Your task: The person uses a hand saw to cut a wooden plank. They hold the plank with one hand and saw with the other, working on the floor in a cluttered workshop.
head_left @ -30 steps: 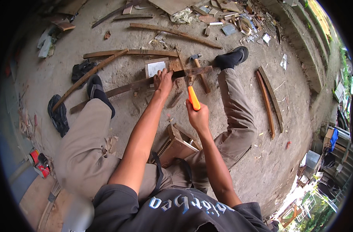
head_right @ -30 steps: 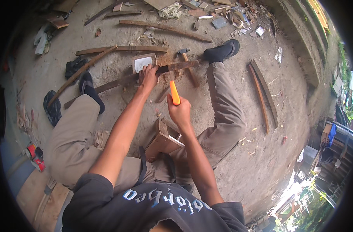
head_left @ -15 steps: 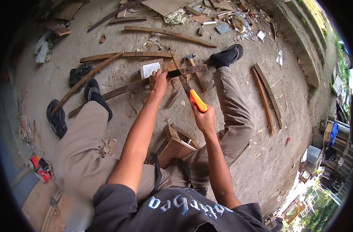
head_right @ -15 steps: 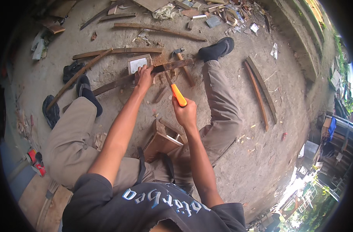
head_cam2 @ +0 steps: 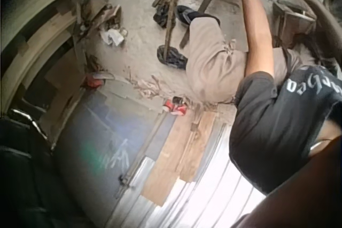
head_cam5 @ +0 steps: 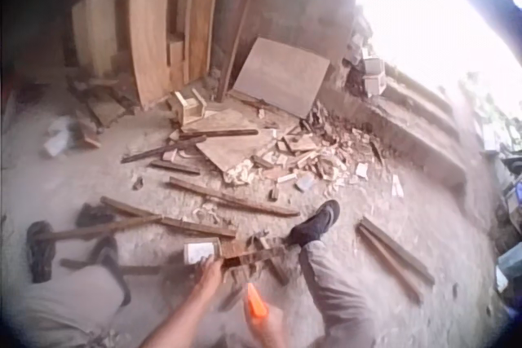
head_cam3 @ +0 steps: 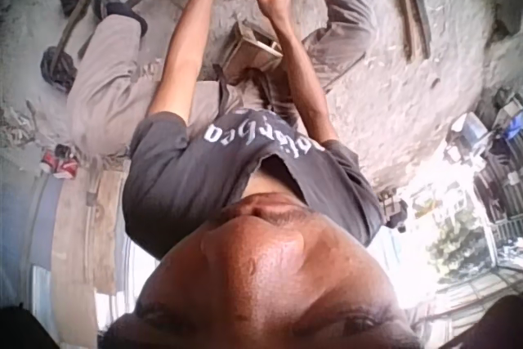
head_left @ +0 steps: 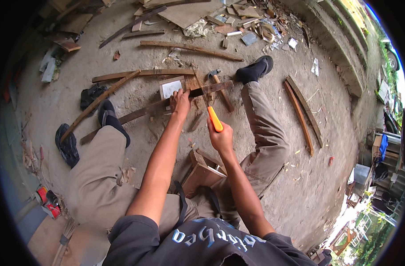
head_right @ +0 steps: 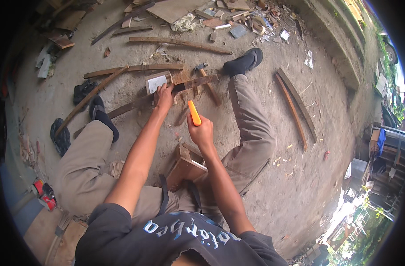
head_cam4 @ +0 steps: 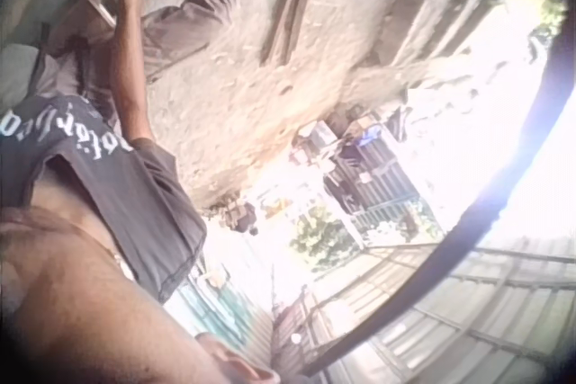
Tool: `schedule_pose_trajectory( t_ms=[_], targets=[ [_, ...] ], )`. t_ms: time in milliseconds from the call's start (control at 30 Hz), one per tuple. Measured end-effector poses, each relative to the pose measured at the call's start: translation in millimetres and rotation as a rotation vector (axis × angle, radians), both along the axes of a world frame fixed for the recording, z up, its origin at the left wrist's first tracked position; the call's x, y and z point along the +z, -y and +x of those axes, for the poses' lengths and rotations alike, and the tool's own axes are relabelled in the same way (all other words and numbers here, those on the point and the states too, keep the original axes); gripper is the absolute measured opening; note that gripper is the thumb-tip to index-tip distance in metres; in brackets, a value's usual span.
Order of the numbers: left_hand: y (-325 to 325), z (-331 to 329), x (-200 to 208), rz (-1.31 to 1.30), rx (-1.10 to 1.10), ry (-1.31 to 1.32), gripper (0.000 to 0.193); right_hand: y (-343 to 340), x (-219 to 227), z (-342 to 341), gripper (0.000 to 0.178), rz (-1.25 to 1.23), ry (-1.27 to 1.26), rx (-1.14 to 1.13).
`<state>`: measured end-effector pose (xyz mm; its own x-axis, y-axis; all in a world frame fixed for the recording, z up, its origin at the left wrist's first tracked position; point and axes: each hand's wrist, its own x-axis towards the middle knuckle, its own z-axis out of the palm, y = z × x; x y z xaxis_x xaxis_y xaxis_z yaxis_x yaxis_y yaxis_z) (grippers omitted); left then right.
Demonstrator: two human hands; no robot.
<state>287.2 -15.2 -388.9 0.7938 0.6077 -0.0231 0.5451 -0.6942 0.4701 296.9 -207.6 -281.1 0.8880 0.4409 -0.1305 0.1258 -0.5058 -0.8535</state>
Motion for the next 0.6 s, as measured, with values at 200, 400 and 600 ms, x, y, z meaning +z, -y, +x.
schedule_pose_trajectory(
  t_ms=[200,400,600],
  targets=[
    [-14.1,-11.0,-13.3,-0.032,0.01,-0.052,0.035,18.9,46.2,-27.1,0.037,0.005,-0.097,0.097],
    [-3.2,-13.5,-8.0,-0.027,0.032,-0.017,0.041,89.7,52.8,-76.9,0.023,-0.049,-0.104,0.029],
    [-14.2,-8.8,-8.7,-0.018,-0.02,0.025,0.042,15.9,26.6,-7.8,0.032,-0.004,-0.09,-0.005]
  ],
)
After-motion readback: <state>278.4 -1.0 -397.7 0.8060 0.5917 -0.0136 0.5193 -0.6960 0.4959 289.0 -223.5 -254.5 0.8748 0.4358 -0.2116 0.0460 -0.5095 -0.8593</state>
